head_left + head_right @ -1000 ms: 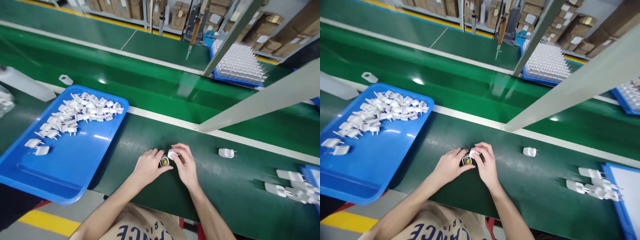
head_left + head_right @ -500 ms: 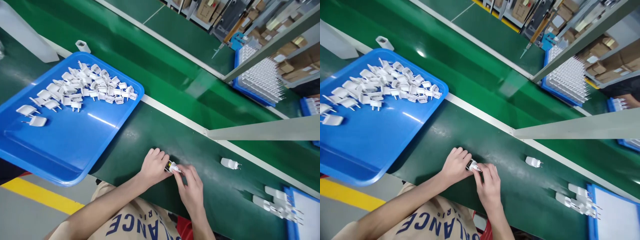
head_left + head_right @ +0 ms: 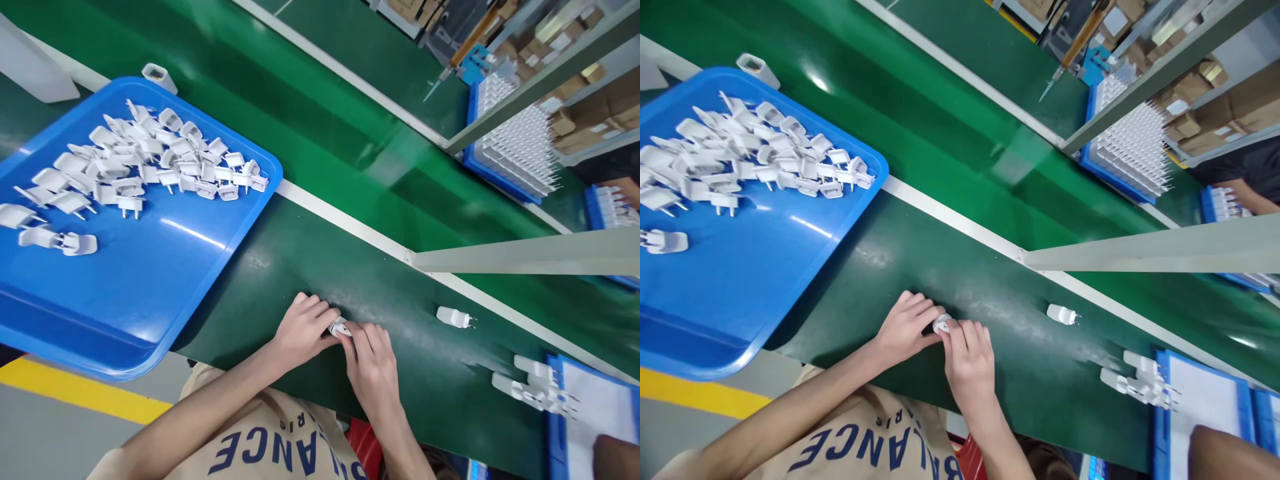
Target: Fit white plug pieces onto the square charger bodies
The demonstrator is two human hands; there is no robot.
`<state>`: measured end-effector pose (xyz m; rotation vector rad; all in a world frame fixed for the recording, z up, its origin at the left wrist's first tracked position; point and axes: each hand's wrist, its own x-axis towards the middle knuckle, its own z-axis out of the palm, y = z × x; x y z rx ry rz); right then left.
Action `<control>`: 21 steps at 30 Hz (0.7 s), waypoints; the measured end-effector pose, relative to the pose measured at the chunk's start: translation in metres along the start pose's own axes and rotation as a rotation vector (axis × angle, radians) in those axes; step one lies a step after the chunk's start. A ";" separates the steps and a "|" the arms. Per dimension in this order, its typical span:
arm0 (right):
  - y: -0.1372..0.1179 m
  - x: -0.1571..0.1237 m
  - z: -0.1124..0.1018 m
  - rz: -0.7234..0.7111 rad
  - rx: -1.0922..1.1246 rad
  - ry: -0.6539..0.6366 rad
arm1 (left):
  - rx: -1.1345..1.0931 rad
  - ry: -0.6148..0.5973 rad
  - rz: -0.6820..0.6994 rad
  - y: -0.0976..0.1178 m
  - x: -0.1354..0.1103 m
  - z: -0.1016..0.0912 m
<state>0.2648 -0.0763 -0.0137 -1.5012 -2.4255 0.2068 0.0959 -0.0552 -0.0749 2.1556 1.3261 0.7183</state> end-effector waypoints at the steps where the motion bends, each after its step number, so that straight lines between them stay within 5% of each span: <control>1: -0.001 0.001 0.000 -0.005 -0.021 -0.006 | 0.004 0.004 0.003 0.000 0.000 0.000; 10: 0.001 0.004 0.012 -0.090 -0.228 0.007 | 0.016 -0.027 -0.001 -0.004 0.001 0.001; 15: 0.011 0.011 0.007 -0.167 -0.285 0.088 | 0.054 -0.124 -0.050 0.013 0.000 -0.006; 18: 0.050 0.015 -0.005 -0.030 -0.291 0.127 | 0.055 -0.137 -0.102 0.014 -0.006 -0.035; 21: 0.110 0.012 -0.012 0.255 -0.163 0.211 | 0.101 0.004 -0.234 -0.008 -0.018 -0.099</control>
